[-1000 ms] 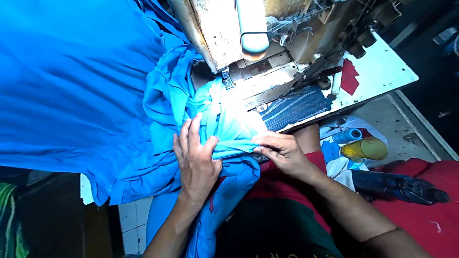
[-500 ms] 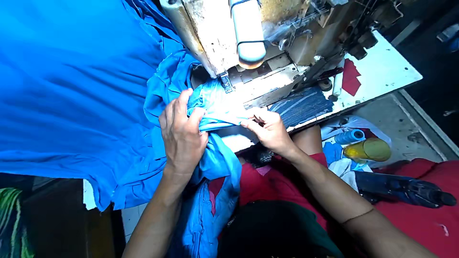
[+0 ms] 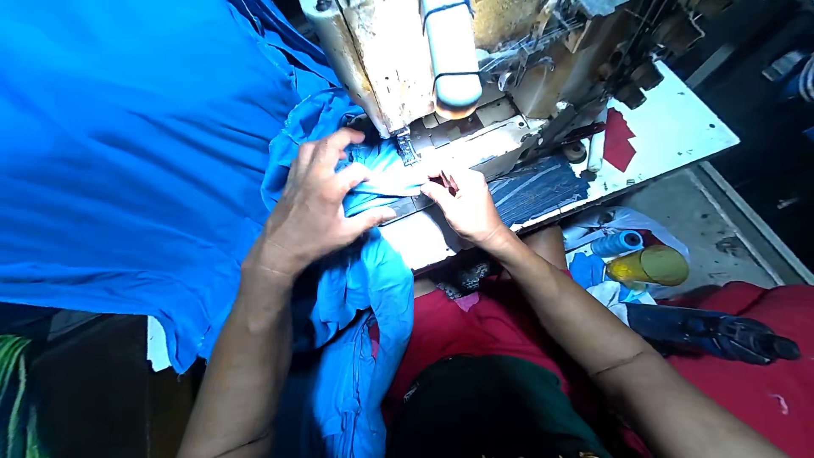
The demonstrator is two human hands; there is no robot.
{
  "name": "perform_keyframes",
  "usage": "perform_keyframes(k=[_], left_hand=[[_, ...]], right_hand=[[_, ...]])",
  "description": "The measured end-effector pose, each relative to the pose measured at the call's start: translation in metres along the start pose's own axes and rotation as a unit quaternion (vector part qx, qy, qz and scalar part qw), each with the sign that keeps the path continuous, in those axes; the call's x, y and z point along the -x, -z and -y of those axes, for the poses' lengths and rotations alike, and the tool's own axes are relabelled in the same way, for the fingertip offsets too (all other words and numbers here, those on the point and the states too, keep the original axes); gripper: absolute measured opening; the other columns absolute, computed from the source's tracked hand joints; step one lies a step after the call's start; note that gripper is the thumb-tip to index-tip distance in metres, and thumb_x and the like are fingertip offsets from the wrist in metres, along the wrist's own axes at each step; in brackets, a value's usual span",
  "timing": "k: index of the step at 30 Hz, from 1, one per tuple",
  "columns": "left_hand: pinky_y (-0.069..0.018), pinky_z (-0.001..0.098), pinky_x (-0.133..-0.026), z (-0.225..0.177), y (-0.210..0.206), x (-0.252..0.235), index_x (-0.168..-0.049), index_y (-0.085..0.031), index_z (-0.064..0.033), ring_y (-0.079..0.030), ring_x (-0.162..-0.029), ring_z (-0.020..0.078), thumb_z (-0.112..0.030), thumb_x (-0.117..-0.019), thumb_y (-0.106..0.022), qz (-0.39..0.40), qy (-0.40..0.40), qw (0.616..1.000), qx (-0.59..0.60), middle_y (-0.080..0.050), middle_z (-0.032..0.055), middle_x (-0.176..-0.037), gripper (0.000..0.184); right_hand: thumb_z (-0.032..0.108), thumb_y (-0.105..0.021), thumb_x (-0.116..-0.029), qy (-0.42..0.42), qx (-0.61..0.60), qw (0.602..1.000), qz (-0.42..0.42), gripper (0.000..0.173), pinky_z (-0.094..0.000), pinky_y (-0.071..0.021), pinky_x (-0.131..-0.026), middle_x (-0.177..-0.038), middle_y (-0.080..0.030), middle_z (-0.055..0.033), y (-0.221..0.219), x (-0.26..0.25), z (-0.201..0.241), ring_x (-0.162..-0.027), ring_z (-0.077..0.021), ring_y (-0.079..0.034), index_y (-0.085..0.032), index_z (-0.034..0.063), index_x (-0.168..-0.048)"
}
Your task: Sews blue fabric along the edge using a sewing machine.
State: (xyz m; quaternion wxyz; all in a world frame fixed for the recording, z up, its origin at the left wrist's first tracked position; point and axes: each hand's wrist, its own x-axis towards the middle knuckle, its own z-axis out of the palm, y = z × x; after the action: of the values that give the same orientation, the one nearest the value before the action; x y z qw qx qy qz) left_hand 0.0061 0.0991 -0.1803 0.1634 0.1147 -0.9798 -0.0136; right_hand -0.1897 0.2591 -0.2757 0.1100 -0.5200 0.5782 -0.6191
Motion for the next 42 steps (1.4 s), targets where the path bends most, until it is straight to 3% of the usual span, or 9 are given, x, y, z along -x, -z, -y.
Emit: perform_keyframes(k=[3,9,15,19,22,29,35,39,42], left_hand=[[-0.0398,0.064,-0.102,0.029,0.021,0.004,-0.1,-0.072,-0.0149,-0.045,-0.134,0.0414,-0.068,-0.0909,-0.058,0.024,0.02,0.999,-0.005,-0.047,0.0136,-0.152,0.055],[-0.044,0.0533,-0.113,-0.003,0.037,0.02,-0.083,-0.065,-0.0042,-0.056,-0.131,0.0324,-0.024,-0.0915,-0.07,-0.079,-0.091,0.981,0.15,-0.065,0.0146,-0.131,0.022],[-0.0588,0.0329,-0.073,-0.051,-0.011,0.024,-0.079,-0.061,-0.003,-0.068,-0.083,0.0167,-0.009,-0.0874,-0.074,-0.158,-0.136,0.939,0.274,-0.068,0.0085,-0.084,0.017],[-0.0422,0.0481,-0.107,-0.051,-0.048,0.034,-0.113,-0.073,-0.0117,-0.055,-0.124,0.0297,-0.038,-0.0876,-0.076,-0.146,-0.028,0.988,0.038,-0.063,0.0122,-0.13,0.037],[-0.0225,0.0639,-0.121,-0.042,-0.062,0.039,-0.113,-0.075,-0.0176,-0.038,-0.146,0.0383,-0.035,-0.0869,-0.071,-0.117,0.039,0.991,-0.044,-0.047,0.0143,-0.154,0.032],[-0.0329,0.0587,-0.117,-0.047,-0.041,0.028,-0.099,-0.074,-0.0093,-0.049,-0.139,0.0352,-0.027,-0.0853,-0.069,-0.115,0.06,0.988,-0.083,-0.055,0.014,-0.148,0.023],[-0.0485,0.0571,-0.09,-0.028,-0.031,0.013,-0.107,-0.07,-0.0051,-0.057,-0.121,0.04,-0.019,-0.0777,-0.073,-0.092,0.077,0.988,-0.093,-0.052,0.0151,-0.148,0.033],[-0.0449,0.0513,-0.099,-0.016,-0.021,0.002,-0.109,-0.074,-0.0078,-0.049,-0.126,0.0392,-0.012,-0.08,-0.07,-0.065,0.009,0.998,-0.013,-0.044,0.017,-0.154,0.03],[-0.0422,0.0499,-0.103,-0.012,-0.011,-0.008,-0.102,-0.076,-0.0102,-0.048,-0.126,0.0368,-0.034,-0.083,-0.07,-0.024,-0.039,0.998,0.031,-0.048,0.0163,-0.147,0.031]], right_hand=[[0.006,-0.067,-0.0965,0.017,-0.011,1.0,0.004,0.014,-0.0263,-0.0575,-0.077,-0.095,-0.073,-0.0076,-0.003,-0.013,-0.011,-0.083,-0.0094,-0.067,-0.072,-0.0003,-0.108],[0.007,-0.064,-0.0991,0.059,0.022,0.991,0.117,0.013,-0.0272,-0.0571,-0.077,-0.093,-0.071,-0.0078,0.018,-0.014,0.006,-0.081,-0.0102,-0.067,-0.073,0.0015,-0.107],[0.005,-0.067,-0.0962,0.137,-0.035,0.969,0.205,0.013,-0.03,-0.0565,-0.091,-0.104,-0.071,-0.0082,0.025,0.007,0.028,-0.101,-0.0127,-0.067,-0.076,0.0013,-0.105],[0.004,-0.068,-0.0956,0.111,-0.026,0.985,0.13,0.012,-0.0319,-0.0589,-0.09,-0.104,-0.073,-0.0084,0.031,0.03,0.021,-0.099,-0.0128,-0.069,-0.077,0.0007,-0.104],[0.006,-0.067,-0.0971,0.066,-0.006,0.992,0.109,0.011,-0.0276,-0.0599,-0.08,-0.094,-0.074,-0.0062,0.036,0.049,0.015,-0.086,-0.0083,-0.069,-0.076,0.0007,-0.1],[0.007,-0.065,-0.0984,0.031,0.011,0.996,0.085,0.011,-0.0265,-0.0588,-0.076,-0.093,-0.072,-0.0043,0.03,0.04,0.01,-0.083,-0.0076,-0.067,-0.075,0.0024,-0.097],[0.008,-0.065,-0.0992,0.011,0.006,0.998,0.062,0.006,-0.0256,-0.0533,-0.056,-0.082,-0.065,-0.0037,0.014,0.014,0.004,-0.065,-0.0089,-0.06,-0.069,0.0039,-0.099],[0.009,-0.066,-0.0987,0.002,0.04,0.999,0.036,0.01,-0.0279,-0.0553,-0.062,-0.089,-0.067,-0.0066,0.009,0.012,0.008,-0.071,-0.0118,-0.063,-0.07,0.0042,-0.106],[0.007,-0.065,-0.0992,0.013,0.053,0.998,0.03,0.013,-0.0289,-0.0565,-0.07,-0.093,-0.069,-0.0075,0.007,0.006,0.007,-0.077,-0.0125,-0.065,-0.07,0.0035,-0.11]])
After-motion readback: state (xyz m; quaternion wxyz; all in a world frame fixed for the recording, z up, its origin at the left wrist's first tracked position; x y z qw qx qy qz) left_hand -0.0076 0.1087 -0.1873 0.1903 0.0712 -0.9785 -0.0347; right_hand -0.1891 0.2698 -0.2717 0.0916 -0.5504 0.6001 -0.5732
